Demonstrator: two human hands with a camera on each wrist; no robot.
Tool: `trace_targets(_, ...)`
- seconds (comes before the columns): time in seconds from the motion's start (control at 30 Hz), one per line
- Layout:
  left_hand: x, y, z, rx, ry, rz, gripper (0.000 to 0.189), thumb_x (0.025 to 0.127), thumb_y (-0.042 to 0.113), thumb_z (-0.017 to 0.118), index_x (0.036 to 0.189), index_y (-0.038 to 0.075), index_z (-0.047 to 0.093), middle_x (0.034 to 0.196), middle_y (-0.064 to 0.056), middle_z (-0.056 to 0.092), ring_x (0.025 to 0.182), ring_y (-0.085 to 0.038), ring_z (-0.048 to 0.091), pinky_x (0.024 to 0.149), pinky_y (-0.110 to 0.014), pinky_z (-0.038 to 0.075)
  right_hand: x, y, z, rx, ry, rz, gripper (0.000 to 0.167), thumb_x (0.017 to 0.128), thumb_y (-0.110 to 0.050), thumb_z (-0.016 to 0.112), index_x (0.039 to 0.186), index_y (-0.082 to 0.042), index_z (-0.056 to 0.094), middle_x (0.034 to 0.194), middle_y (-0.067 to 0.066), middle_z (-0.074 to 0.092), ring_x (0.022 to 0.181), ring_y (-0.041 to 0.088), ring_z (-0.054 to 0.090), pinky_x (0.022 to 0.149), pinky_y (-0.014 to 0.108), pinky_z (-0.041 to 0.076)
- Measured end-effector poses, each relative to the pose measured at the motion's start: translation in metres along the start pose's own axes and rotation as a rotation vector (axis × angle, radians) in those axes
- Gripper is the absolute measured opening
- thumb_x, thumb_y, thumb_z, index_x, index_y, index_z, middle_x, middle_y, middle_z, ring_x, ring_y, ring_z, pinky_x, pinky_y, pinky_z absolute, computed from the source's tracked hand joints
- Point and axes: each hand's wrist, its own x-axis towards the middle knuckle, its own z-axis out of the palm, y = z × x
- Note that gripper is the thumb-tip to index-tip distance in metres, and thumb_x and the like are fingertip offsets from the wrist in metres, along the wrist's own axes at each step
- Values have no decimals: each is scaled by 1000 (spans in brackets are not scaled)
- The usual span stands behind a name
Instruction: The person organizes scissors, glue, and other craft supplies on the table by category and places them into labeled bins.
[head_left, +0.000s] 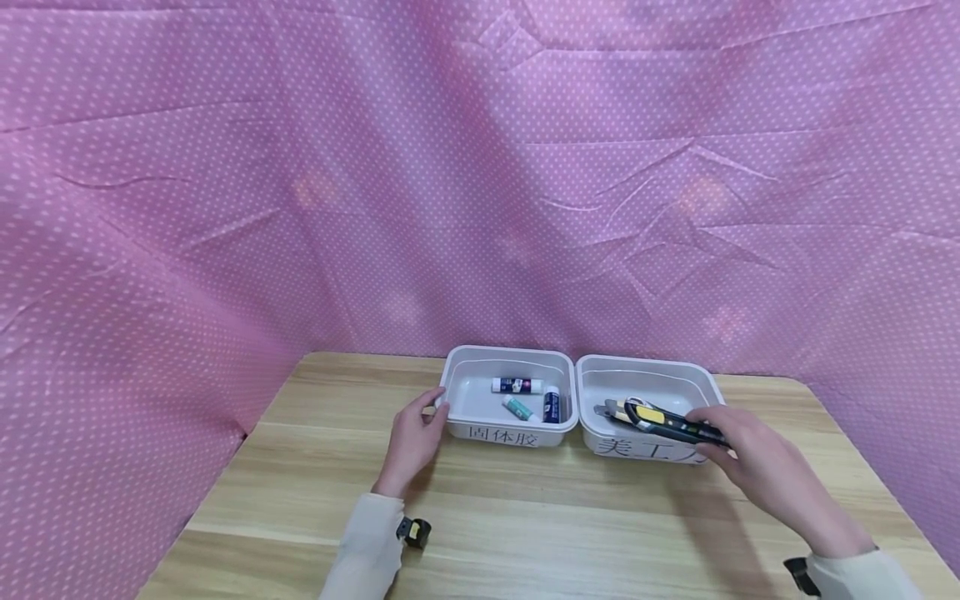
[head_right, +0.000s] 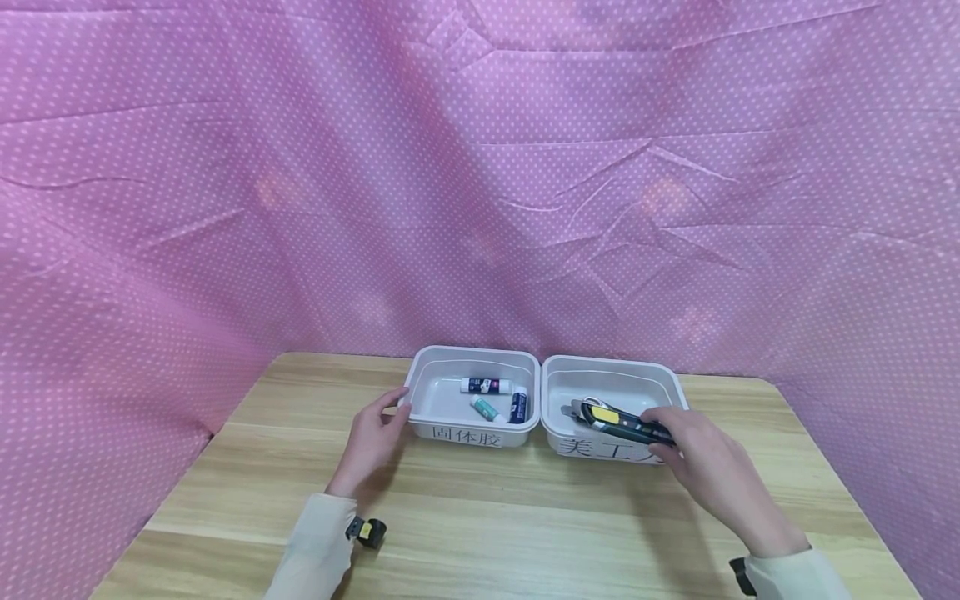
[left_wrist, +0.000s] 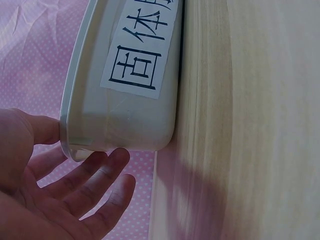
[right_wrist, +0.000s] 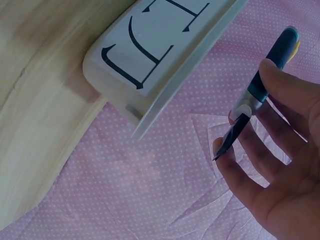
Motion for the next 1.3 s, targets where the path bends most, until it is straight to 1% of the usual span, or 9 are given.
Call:
trace_targets(0.2,0,-1,-1,1,-3,5,41,104,18,59,143,5,57,141,-22,60,97,-27,73,72,-29,62,8,4,-1,38,-30,37,44,80,-4,83,120,-12,67,110,11,74,99,33,70,76,56,58)
trace_targets(0.23,0,-1,-1,-1,-3,-2,42,104,19,59,143,6,57,142,-21,60,98,-27,73,73,-29,62,9,5,0,42,-34,41,43,81,-4,82,120,-12,67,110,11,74,99,33,70,76,57,58)
trace_targets(0.37,0,-1,-1,4,-4,5,41,104,18,58,143,5,57,142,-22,59,98,-27,73,74,-29,62,14,9,4,52,-57,50,41,82,-4,81,120,-12,67,109,10,75,97,31,70,74,55,58)
trace_targets(0.5,0,-2,-1,4,-2,5,41,104,18,59,143,5,57,143,-22,59,98,-27,73,72,-29,62,19,13,8,64,-90,61,41,84,-5,81,121,-12,66,109,10,74,95,32,70,72,55,58)
trace_targets(0.7,1,-2,-1,3,1,3,41,104,18,59,143,5,58,143,-22,59,98,-27,73,72,-28,62,28,18,14,79,-139,88,39,86,-6,79,122,-11,66,112,13,74,99,36,70,75,58,57)
trace_targets(0.9,1,-2,0,0,1,8,41,104,18,59,143,5,58,141,-22,60,96,-28,73,70,-28,62,38,24,20,100,-186,120,35,88,-5,78,121,-7,66,111,14,73,99,34,70,77,56,57)
trace_targets(1.13,1,-2,0,-4,-1,4,41,104,18,59,143,4,57,142,-23,59,99,-29,73,73,-30,62,47,34,29,113,-180,118,33,87,-4,78,118,-6,67,108,13,73,94,29,68,75,53,57)
trace_targets(1.2,1,-2,0,-5,-4,2,41,104,18,58,143,5,57,142,-23,59,100,-29,73,74,-30,62,50,37,31,113,-189,115,33,87,-4,78,118,-5,67,109,14,72,93,28,68,76,52,56)
trace_targets(1.3,1,-2,0,-6,-6,2,42,104,18,58,144,5,57,142,-22,59,99,-28,73,73,-29,62,54,41,34,120,-208,101,31,88,-4,77,118,-2,67,111,16,72,95,31,68,79,53,57)
